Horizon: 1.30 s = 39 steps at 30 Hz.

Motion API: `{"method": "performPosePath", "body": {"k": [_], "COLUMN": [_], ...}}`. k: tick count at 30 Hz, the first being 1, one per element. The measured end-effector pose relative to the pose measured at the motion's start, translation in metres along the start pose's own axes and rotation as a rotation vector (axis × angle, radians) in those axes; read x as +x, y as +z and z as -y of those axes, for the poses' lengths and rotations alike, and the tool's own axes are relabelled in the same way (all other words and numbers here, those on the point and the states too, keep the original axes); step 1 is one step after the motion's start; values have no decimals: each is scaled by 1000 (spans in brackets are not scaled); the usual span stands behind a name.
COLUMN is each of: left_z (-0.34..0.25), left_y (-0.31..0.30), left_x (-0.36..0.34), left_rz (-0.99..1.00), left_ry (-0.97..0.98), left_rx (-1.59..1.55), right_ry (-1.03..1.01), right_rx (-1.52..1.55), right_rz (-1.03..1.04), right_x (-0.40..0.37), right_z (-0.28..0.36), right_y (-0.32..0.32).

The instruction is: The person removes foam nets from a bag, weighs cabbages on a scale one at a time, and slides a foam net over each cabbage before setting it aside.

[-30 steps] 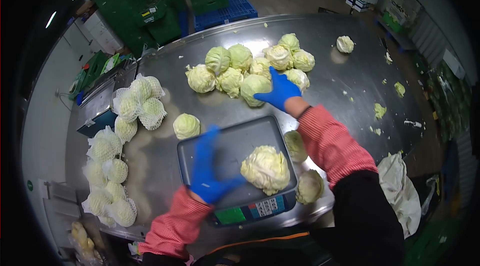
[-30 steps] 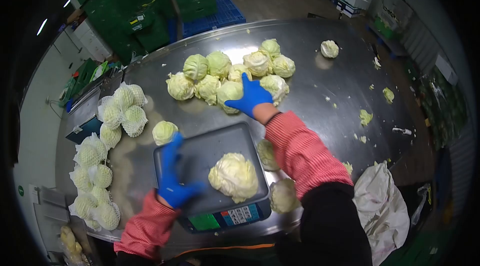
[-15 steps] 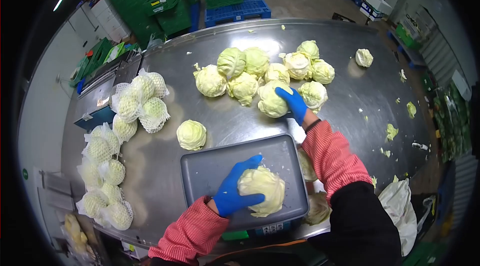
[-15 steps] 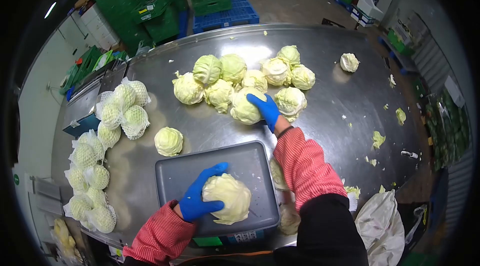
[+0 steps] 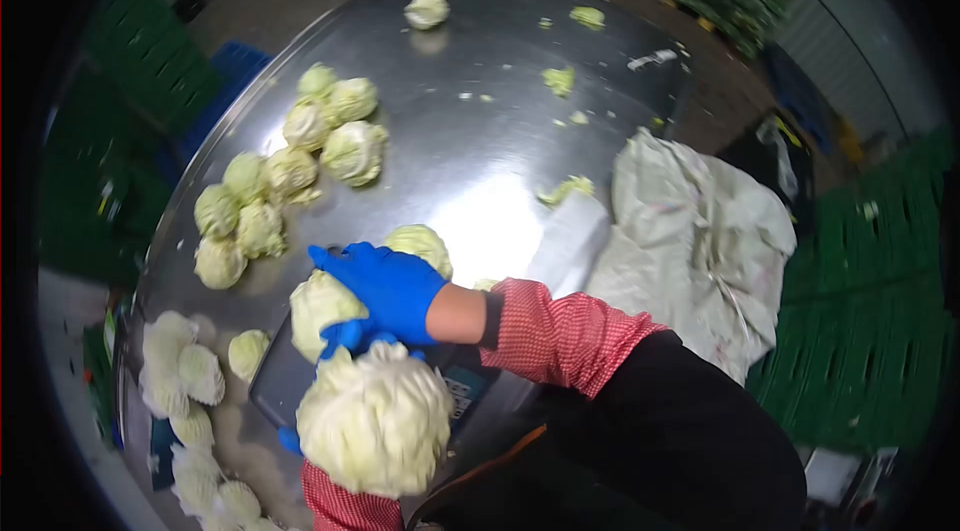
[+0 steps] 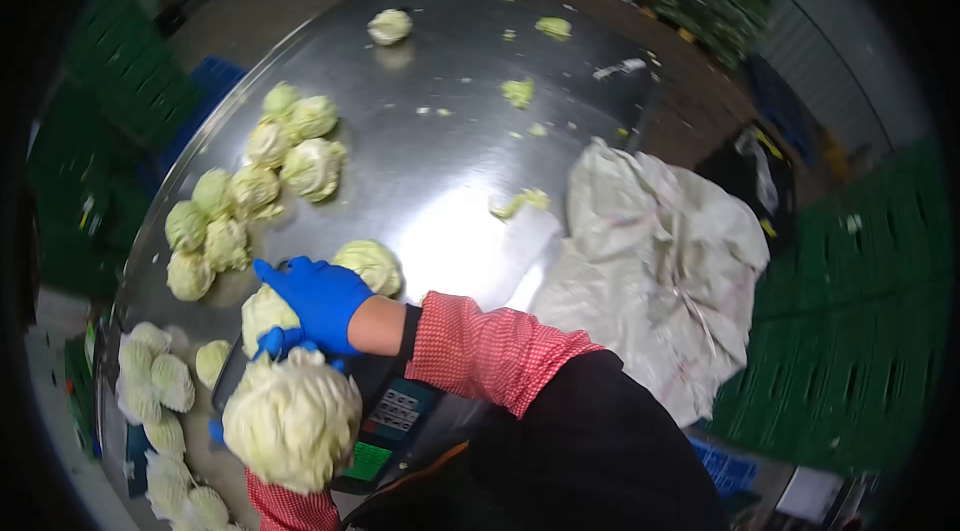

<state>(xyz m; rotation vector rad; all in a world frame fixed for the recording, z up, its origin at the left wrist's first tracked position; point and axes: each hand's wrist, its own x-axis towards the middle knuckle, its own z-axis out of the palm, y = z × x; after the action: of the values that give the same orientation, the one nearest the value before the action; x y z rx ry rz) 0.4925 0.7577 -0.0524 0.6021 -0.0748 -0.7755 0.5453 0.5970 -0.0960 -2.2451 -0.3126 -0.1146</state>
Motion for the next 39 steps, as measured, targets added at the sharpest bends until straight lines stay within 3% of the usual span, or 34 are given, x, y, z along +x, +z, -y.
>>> {"method": "performPosePath", "body": {"k": [1,3,4,5,6,7,9,11,13,16,18,21,22,23,24,25,27,29,31,32,33,34,36,37,38,39], "left_z": [7,20,29,40,57,70,101,130,163,180,180,178,180,178,174,178,157,145,127,115,104,93,74,68,71,71], "left_y": [2,3,2,2,-3,3,1,-21,-55,-65,-69,-76,-90,-79,-61,-55,-23,-11,15,25,34,41,40,38,30,26], "left_x": [6,22,33,45,64,82,114,147,176,204,207,209,209,200,188,180,158,144,133,126,119,113,102,97,88,79], "left_rz": [25,78,106,133,-42,54,-39,-20,-99,-367,-546,-468,-389,-335,-282,-236,-155,-30,100,130,170,163,90,55,8,-35], "left_ry": [-25,-68,-86,-103,-103,-181,-284,-354,-214,-213,-214,86,280,335,296,249,39,172,593,599,600,252,72,-19,78,-57], "left_rx": [17,55,72,85,216,227,233,310,513,659,829,1316,1429,1412,1313,1044,959,1076,1310,1379,1447,1249,1275,1284,1257,937], "right_ry": [133,243,396,222,290,360,362,525,698,655,698,826,813,784,930,879,626,239,32,-22,17,62,228,222,219,218], "right_rx": [59,1118,1215,1030,774,520,731,694,788,-25,-306,-683,-755,-824,-671,-637,-738,-785,-666,-542,-355,-170,186,223,260,297], "right_rz": [31,138,197,76,-18,-107,-241,-367,-440,-212,-342,-522,-477,-431,-126,-221,-406,-543,-491,-430,-449,-462,-466,-483,-500,-516], "right_x": [-9,-50,-73,-97,-112,-127,-148,-165,-172,-170,-170,-177,-188,-198,-198,-205,-197,-181,-164,-159,-154,-150,-134,-127,-122,-118], "right_z": [-11,-38,-31,-29,-33,-44,-81,-119,-145,-200,-183,-192,-214,-240,-250,-265,-239,-171,-90,-68,-58,-50,-38,-40,-46,-46], "right_y": [-10,-46,-78,-88,-86,-82,-81,-79,-68,-47,-67,-104,-100,-95,-99,-91,-104,-131,-153,-156,-152,-148,-140,-128,-109,-95]}}
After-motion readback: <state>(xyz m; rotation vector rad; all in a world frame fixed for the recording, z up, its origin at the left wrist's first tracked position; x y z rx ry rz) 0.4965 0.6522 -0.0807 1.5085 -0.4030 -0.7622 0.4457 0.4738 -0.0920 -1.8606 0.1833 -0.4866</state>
